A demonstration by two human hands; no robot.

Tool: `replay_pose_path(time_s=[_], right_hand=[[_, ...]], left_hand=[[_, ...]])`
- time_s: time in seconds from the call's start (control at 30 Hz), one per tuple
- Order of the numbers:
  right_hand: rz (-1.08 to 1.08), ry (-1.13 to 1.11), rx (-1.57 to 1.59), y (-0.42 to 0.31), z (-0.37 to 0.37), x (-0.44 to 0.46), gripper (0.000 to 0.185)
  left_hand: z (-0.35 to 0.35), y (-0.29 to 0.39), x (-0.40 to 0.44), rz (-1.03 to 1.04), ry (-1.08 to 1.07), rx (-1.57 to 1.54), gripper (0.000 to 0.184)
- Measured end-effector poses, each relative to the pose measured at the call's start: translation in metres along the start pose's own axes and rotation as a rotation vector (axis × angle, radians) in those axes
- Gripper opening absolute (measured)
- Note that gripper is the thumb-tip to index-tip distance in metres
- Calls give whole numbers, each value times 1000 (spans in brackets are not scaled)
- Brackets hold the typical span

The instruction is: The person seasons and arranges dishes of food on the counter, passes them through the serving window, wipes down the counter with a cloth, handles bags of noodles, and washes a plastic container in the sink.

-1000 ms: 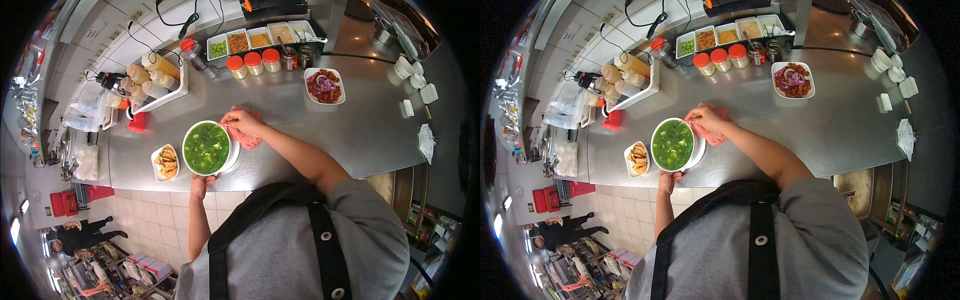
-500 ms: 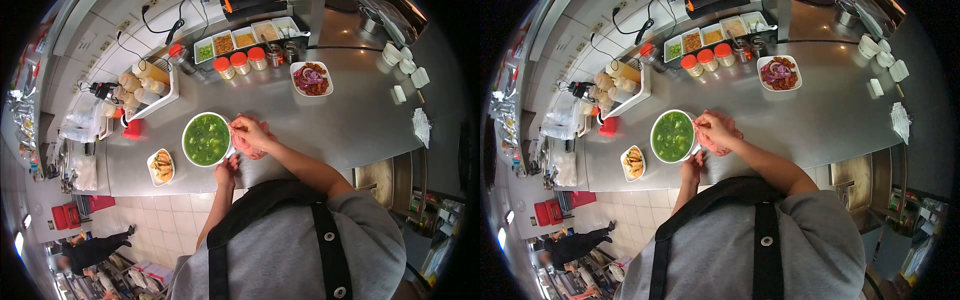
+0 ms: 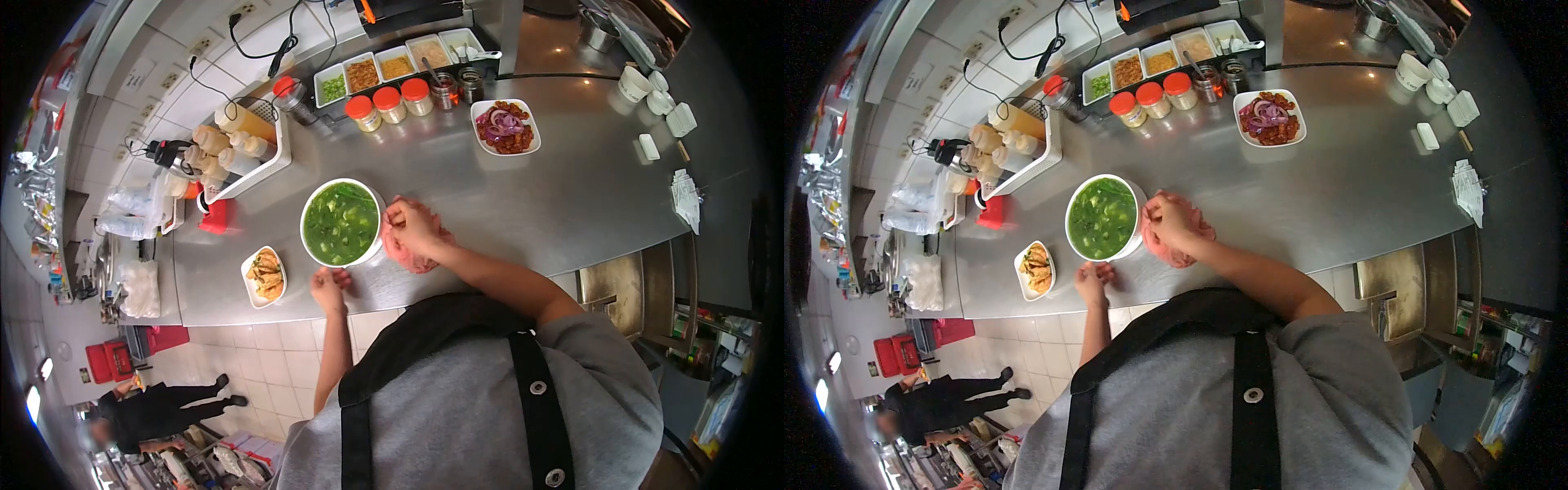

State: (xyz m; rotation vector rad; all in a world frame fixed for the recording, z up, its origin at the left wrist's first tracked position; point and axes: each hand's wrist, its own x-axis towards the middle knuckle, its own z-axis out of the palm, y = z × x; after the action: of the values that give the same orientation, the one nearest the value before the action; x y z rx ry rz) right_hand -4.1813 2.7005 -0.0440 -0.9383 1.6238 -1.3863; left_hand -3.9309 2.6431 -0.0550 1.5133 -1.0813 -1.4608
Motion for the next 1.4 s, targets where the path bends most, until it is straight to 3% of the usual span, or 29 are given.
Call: replay_pose_path(time_s=[0.2, 0.4, 0.6, 0.7, 0.8, 0.9, 0.93, 1.03, 1.2, 1.4], right_hand=[[20, 91, 189, 0, 28, -27, 20], [111, 76, 280, -25, 24, -37, 25], [29, 37, 396, -24, -15, -29, 24], [-266, 314, -388, -42, -52, -27, 23], [-457, 420, -745, -50, -61, -27, 21], [-45, -135, -270, -46, -40, -34, 24], [-117, -174, -329, -38, -28, -34, 30], [218, -193, 351, -41, 4, -41, 36], [192, -129, 357, -38, 20, -27, 33], [147, -100, 244, -26, 23, -16, 31]], left_hand=[[-3, 34, 51, -1, -256, 180, 30], [13, 45, 29, 30, -267, 211, 31], [10, 27, 31, -50, -250, 131, 37], [13, 19, 31, -56, -245, 73, 43], [23, 25, 17, -85, -212, 18, 51], [24, 31, 11, -117, -200, 19, 49], [24, 32, 11, -112, -214, 23, 49], [24, 32, 13, -94, -259, 23, 47], [15, 28, 19, -57, -364, -54, 37], [16, 24, 20, -59, -317, -67, 30]])
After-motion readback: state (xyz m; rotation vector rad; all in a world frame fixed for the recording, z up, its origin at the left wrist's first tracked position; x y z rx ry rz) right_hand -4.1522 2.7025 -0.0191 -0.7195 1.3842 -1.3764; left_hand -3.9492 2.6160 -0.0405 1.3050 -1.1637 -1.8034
